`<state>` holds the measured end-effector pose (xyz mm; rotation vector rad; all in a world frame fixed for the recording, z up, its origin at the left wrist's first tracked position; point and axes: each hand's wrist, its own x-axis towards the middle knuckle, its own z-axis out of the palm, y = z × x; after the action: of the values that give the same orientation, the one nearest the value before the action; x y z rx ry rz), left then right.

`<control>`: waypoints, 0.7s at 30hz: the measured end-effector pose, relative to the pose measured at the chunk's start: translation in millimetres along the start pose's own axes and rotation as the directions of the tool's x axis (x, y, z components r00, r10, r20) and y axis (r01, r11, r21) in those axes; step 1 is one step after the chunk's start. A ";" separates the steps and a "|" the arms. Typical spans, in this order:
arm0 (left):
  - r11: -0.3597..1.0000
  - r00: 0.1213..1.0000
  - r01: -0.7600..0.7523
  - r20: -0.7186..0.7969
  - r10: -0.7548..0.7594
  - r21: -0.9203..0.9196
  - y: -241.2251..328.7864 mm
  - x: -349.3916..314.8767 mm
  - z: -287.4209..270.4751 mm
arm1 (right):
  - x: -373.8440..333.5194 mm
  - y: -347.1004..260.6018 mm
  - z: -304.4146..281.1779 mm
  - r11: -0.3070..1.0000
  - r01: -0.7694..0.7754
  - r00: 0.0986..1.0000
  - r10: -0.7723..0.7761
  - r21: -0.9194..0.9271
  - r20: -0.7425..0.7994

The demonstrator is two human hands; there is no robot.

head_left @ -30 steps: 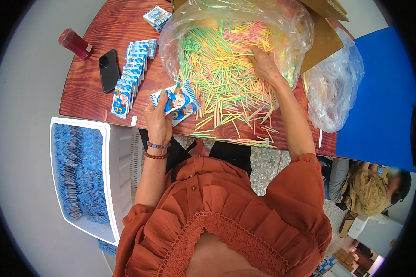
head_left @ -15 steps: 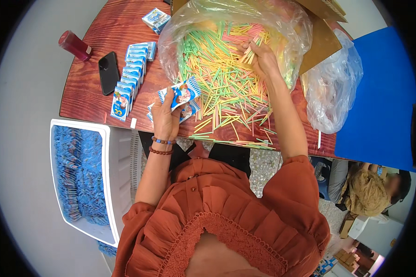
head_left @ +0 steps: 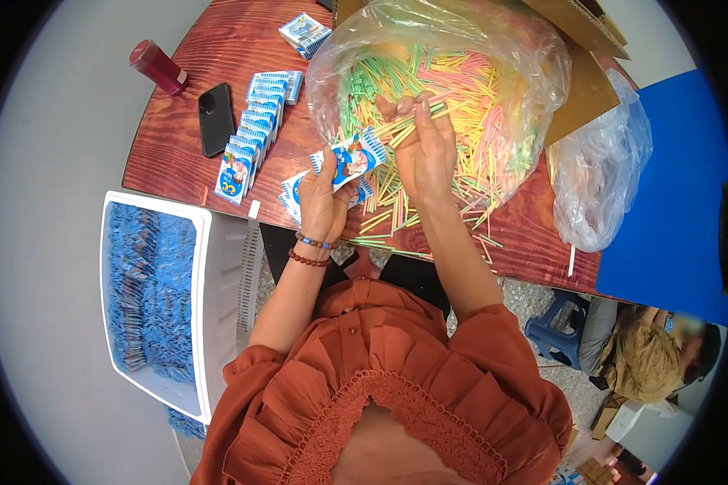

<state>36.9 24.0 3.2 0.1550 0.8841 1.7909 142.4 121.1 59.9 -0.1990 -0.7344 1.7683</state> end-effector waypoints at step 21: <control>1.000 0.999 -0.022 0.045 0.023 -0.021 2.8 -4.8 0.0 | -17.4 25.5 16.3 0.939 0.124 0.992 -0.115 -0.321 0.048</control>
<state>36.7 19.5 6.4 0.1927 0.8343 1.8097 119.7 95.2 54.3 -0.3435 -1.0362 1.5296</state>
